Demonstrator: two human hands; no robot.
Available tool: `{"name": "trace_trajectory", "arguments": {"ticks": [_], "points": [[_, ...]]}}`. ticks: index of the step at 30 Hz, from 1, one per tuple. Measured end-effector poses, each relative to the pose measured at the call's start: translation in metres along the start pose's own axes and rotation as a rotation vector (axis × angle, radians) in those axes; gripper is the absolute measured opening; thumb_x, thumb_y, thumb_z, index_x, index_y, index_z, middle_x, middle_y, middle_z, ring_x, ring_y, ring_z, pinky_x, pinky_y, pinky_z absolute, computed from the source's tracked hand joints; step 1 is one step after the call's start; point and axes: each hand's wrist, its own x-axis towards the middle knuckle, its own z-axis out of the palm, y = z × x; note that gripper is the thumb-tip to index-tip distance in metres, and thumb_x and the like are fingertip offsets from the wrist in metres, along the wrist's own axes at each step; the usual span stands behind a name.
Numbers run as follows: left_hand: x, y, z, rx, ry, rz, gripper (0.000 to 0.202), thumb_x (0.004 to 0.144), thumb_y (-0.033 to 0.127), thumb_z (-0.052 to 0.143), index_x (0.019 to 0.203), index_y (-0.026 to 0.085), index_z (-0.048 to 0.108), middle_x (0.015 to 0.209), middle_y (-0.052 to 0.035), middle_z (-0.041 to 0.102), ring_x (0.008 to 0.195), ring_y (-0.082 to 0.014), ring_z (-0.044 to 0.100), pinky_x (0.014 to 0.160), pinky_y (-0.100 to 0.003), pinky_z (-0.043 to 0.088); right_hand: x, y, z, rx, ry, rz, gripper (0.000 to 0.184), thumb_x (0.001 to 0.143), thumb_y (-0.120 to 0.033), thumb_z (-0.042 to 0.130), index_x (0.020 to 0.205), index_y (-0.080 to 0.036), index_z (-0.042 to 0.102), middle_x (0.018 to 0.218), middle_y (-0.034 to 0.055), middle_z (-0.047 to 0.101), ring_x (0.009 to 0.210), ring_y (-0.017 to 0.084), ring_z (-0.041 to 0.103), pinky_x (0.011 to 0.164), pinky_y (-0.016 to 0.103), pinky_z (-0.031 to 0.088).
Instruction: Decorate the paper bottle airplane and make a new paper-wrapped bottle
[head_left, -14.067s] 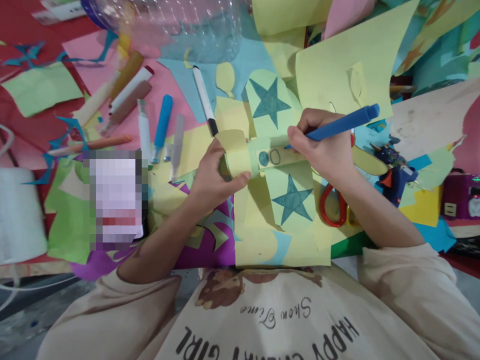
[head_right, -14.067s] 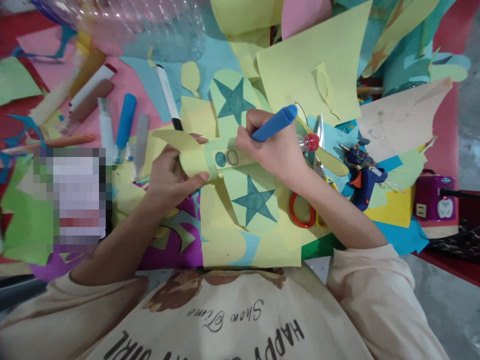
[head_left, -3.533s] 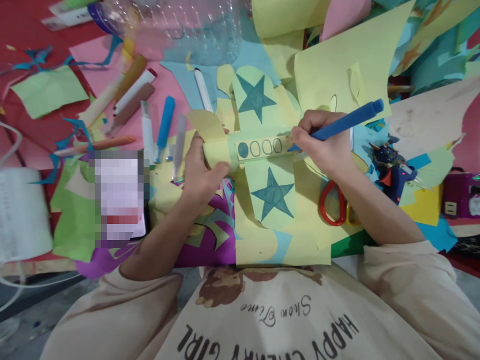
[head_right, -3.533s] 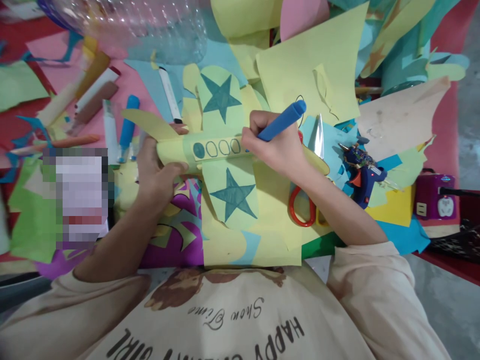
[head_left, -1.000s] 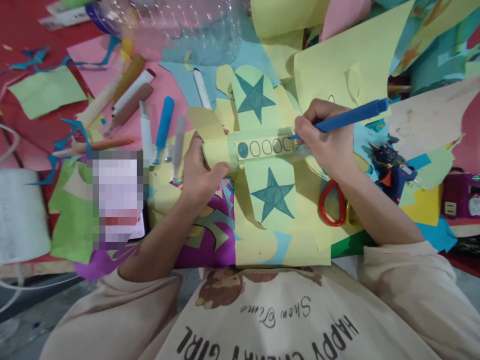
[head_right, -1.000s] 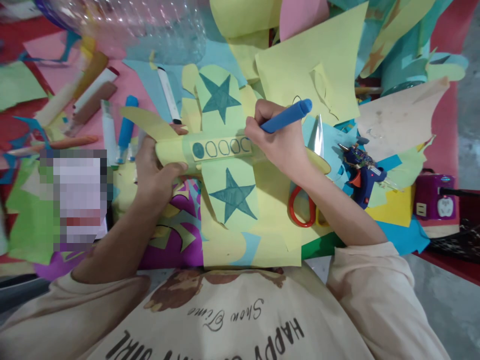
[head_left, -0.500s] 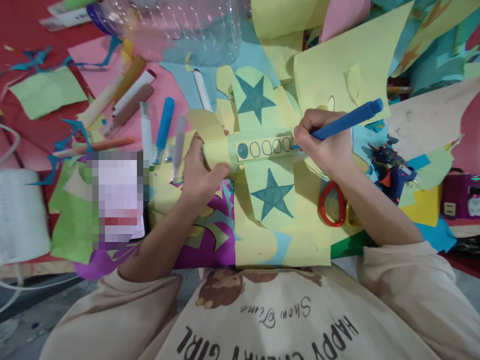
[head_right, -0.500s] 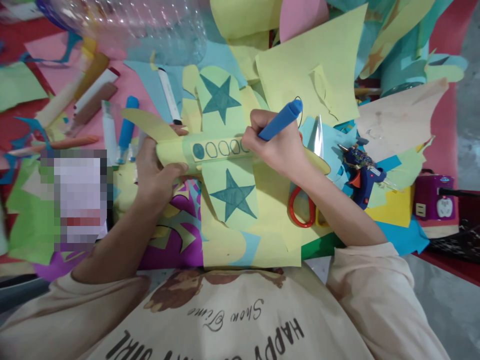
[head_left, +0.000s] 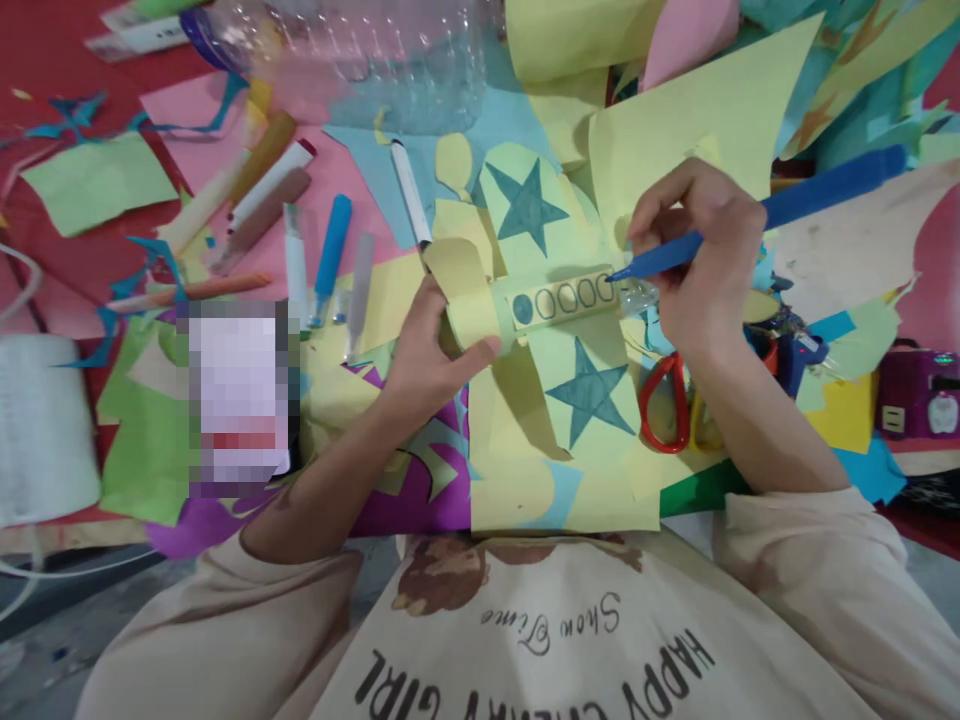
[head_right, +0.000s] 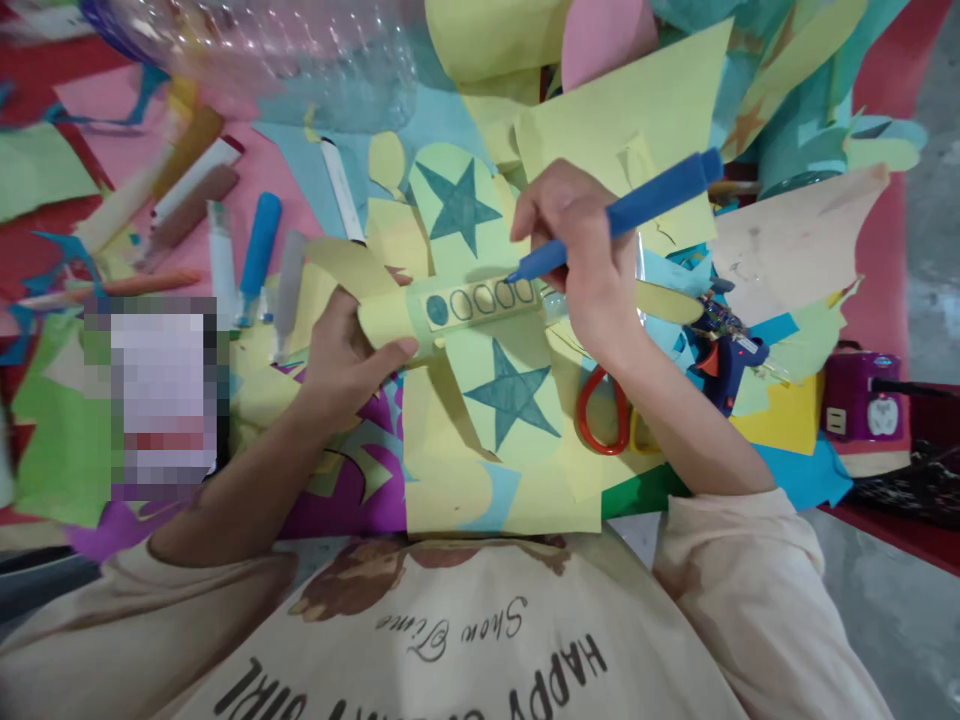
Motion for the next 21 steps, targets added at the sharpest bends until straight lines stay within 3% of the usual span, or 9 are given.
{"name": "trace_trajectory", "arguments": {"ticks": [3,6,9,12,17,21], "points": [[-0.002,0.003,0.001,-0.015,-0.073,-0.008,0.047,0.076,0.041,0.073,0.117,0.023,0.058,0.126,-0.0113,0.060,0.122,-0.0322,0.058,0.104,-0.049,0.051,-0.005,-0.006,0.004,0.033,-0.094,-0.018,0.016,0.086,-0.030,0.072,0.073,-0.024,0.063,0.057,-0.0054,0.051,0.042,0.009,0.042,0.039,0.029,0.031],[0.000,0.004,0.000,-0.023,-0.080,-0.014,0.046,0.076,0.041,0.073,0.117,0.024,0.058,0.127,-0.0108,0.059,0.125,-0.0327,0.057,0.108,-0.050,0.049,-0.008,-0.003,0.007,-0.021,-0.215,0.016,0.028,0.079,-0.040,0.081,0.070,-0.025,0.059,0.060,-0.0044,0.060,0.048,0.011,0.055,0.043,0.028,0.040],[0.001,0.003,-0.001,-0.028,-0.092,-0.024,0.045,0.077,0.041,0.072,0.116,0.023,0.058,0.126,-0.0114,0.058,0.124,-0.0333,0.057,0.107,-0.053,0.048,-0.011,0.003,0.009,-0.088,-0.194,0.025,0.040,0.082,-0.047,0.077,0.061,-0.024,0.051,0.054,-0.0034,0.060,0.046,0.011,0.056,0.043,0.028,0.041],[0.001,0.003,-0.001,-0.025,-0.093,-0.033,0.046,0.077,0.041,0.072,0.116,0.023,0.058,0.125,-0.0124,0.058,0.123,-0.0349,0.057,0.106,-0.058,0.048,-0.012,0.008,0.009,-0.131,-0.146,-0.003,0.042,0.085,-0.043,0.076,0.060,-0.023,0.048,0.051,-0.0040,0.057,0.046,0.011,0.054,0.043,0.028,0.039],[0.000,0.002,-0.001,-0.024,-0.082,-0.021,0.050,0.073,0.036,0.077,0.119,0.025,0.059,0.132,-0.0104,0.059,0.128,-0.0344,0.056,0.108,-0.053,0.050,-0.012,0.012,0.009,-0.211,-0.141,-0.008,0.049,0.084,-0.057,0.071,0.058,-0.025,0.044,0.050,-0.0044,0.052,0.046,0.012,0.050,0.044,0.029,0.041],[-0.001,0.000,-0.001,-0.009,-0.073,-0.041,0.055,0.073,0.032,0.079,0.124,0.025,0.059,0.133,-0.0099,0.059,0.129,-0.0338,0.056,0.107,-0.051,0.052,-0.012,0.012,0.010,-0.272,-0.146,-0.029,0.047,0.086,-0.053,0.070,0.058,-0.025,0.044,0.051,-0.0038,0.048,0.048,0.012,0.049,0.046,0.030,0.042]]}}
